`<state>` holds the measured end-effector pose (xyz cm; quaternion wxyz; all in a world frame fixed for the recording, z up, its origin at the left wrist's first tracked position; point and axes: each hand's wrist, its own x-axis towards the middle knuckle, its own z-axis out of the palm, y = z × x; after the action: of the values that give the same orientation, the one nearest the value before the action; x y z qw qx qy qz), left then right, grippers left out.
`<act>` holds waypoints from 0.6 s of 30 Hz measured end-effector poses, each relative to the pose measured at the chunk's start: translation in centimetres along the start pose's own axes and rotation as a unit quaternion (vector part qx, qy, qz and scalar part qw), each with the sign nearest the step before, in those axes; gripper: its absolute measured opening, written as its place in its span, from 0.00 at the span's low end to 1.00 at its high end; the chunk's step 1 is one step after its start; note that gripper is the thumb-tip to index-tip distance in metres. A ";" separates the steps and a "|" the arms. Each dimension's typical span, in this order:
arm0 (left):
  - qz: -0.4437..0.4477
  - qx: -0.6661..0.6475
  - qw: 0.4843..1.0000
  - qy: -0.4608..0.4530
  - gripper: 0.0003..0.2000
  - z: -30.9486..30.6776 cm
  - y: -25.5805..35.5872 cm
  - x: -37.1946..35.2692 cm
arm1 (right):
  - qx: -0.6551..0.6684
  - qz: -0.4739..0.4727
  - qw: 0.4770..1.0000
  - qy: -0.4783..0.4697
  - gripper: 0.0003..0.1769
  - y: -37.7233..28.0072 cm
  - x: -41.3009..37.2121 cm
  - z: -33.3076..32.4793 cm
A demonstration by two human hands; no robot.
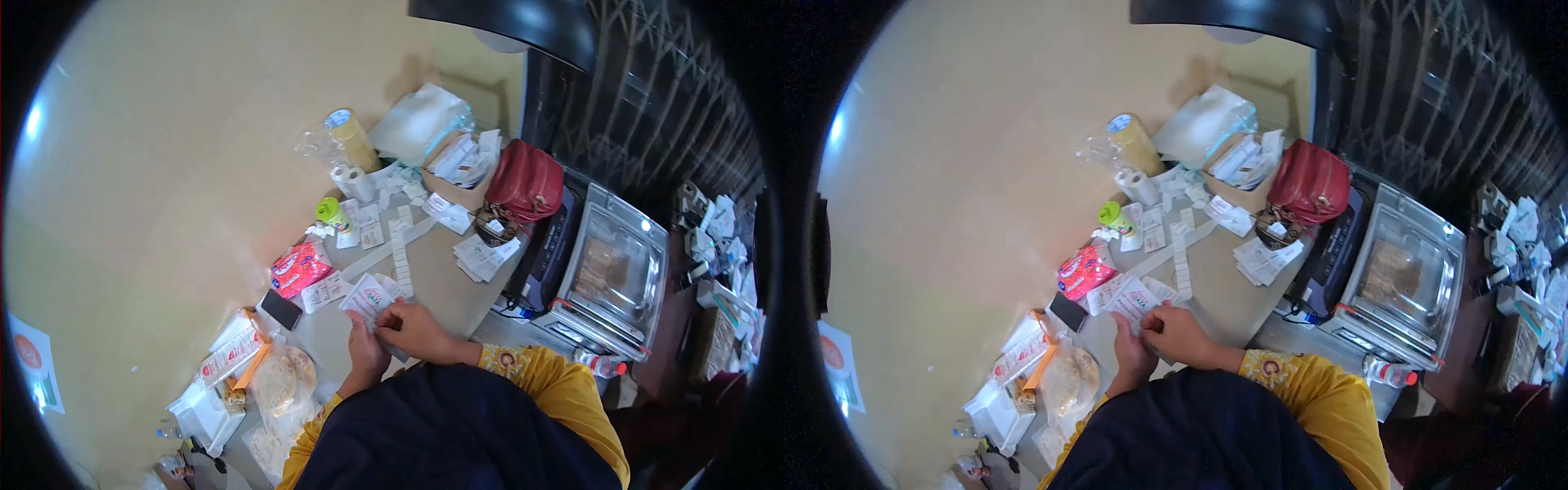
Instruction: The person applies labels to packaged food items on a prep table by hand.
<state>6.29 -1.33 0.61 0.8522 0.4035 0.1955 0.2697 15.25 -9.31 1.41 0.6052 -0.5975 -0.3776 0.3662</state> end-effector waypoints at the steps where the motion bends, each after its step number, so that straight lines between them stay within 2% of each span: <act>1: 0.000 0.015 1.000 -0.006 0.32 -0.6 -0.4 0.0 | -0.013 -0.004 1.000 -0.001 0.12 -0.1 0.0 0.0; 2: -0.015 0.005 0.999 0.028 0.31 -1.5 -0.9 0.2 | -0.027 -0.007 1.000 -0.001 0.12 -0.2 0.0 -0.1; 5: 0.005 0.068 0.997 0.020 0.30 -0.7 -0.2 -0.2 | -0.111 0.006 0.994 0.002 0.15 -1.8 -0.2 -0.9; 6: 0.011 0.062 0.997 0.047 0.29 -1.1 -0.3 0.0 | -0.164 0.029 0.986 -0.010 0.18 -2.3 -0.2 -1.3; 9: 0.019 0.025 0.997 0.072 0.29 -1.4 -0.1 0.2 | -0.219 -0.081 0.967 0.105 0.19 -0.1 -0.3 -1.4; 12: 0.032 -0.005 0.998 0.049 0.31 -1.1 0.0 0.5 | -0.121 -0.015 0.990 0.068 0.19 0.7 -0.1 -2.2; 15: 0.020 -0.019 0.997 0.074 0.30 -0.2 0.3 0.3 | -0.040 0.040 0.998 0.038 0.17 2.4 0.5 -2.9; 18: -0.037 -0.006 0.999 0.038 0.26 -0.8 0.6 0.1 | -0.040 0.035 0.998 0.023 0.14 1.9 0.4 -3.4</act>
<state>5.72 -0.44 0.60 0.8559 0.3803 0.2412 0.2541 18.54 -10.42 -0.48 0.5765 -0.6423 -0.3566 0.3577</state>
